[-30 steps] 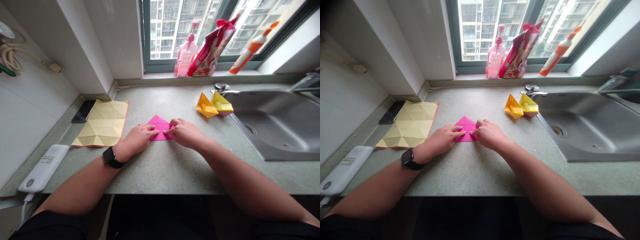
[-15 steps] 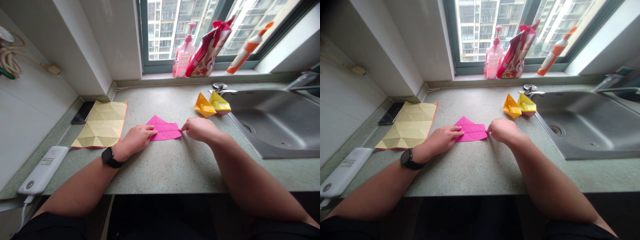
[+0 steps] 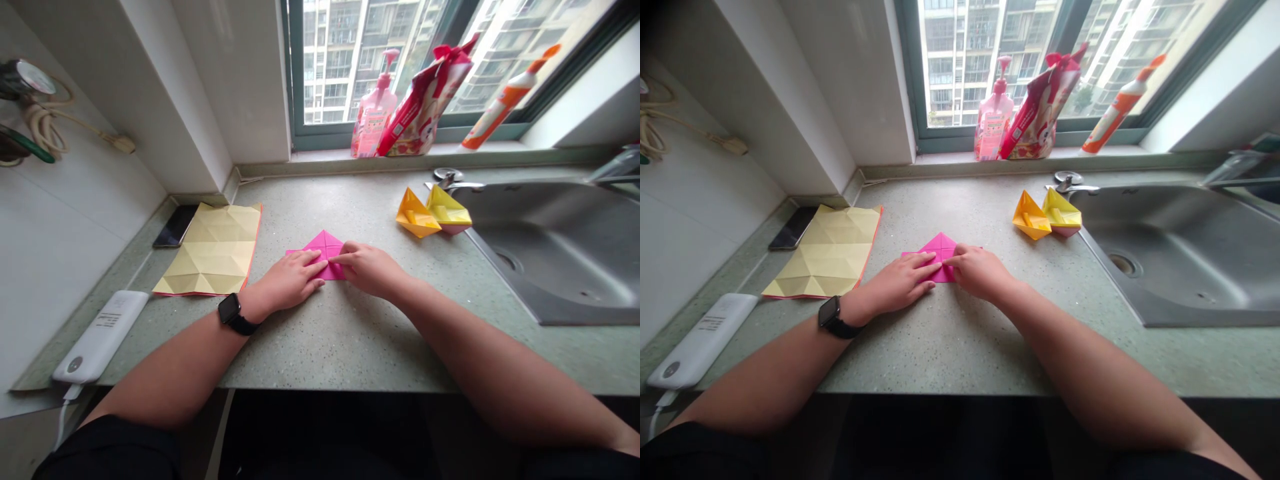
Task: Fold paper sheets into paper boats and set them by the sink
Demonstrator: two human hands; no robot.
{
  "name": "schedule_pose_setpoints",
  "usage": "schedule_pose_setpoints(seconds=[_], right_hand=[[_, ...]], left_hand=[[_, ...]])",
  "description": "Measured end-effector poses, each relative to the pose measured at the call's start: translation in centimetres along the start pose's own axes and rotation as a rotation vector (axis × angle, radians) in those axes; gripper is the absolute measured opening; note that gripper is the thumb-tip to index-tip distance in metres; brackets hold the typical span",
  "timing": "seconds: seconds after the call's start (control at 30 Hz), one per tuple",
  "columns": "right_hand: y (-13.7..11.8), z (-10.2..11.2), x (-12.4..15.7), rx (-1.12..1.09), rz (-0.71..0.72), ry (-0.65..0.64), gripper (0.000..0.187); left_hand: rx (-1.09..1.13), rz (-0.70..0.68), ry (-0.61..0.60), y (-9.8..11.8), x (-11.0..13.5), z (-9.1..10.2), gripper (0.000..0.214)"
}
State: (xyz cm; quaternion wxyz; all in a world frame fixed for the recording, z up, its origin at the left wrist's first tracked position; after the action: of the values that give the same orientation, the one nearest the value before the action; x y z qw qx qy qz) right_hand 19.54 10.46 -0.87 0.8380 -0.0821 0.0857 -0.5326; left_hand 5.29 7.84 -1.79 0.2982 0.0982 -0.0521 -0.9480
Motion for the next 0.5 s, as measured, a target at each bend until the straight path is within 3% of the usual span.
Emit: schedule_pose_setpoints(seconds=[0.23, 0.5], right_hand=[[0.4, -0.5, -0.3, -0.032, 0.009, -0.052, 0.032], [0.9, -0.8, -0.3, -0.050, 0.007, -0.072, 0.030]], left_hand=[[-0.029, 0.058, -0.073, 0.0, 0.3, 0.9, 0.037], [-0.064, 0.222, -0.108, -1.3, 1.6, 3.1, 0.032]])
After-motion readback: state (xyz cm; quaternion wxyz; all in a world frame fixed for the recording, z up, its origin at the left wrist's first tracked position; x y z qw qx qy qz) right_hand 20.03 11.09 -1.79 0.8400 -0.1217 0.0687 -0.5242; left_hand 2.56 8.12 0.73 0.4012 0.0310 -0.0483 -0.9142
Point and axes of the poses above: each hand's wrist, its own x-axis away from the middle knuckle, its own z-axis out of the back of the hand, y = z × x, the point moved 8 cm from there along -x, towards the middle knuckle, and after that the axes turned 9 degrees about -z, right-handed, at the moved point
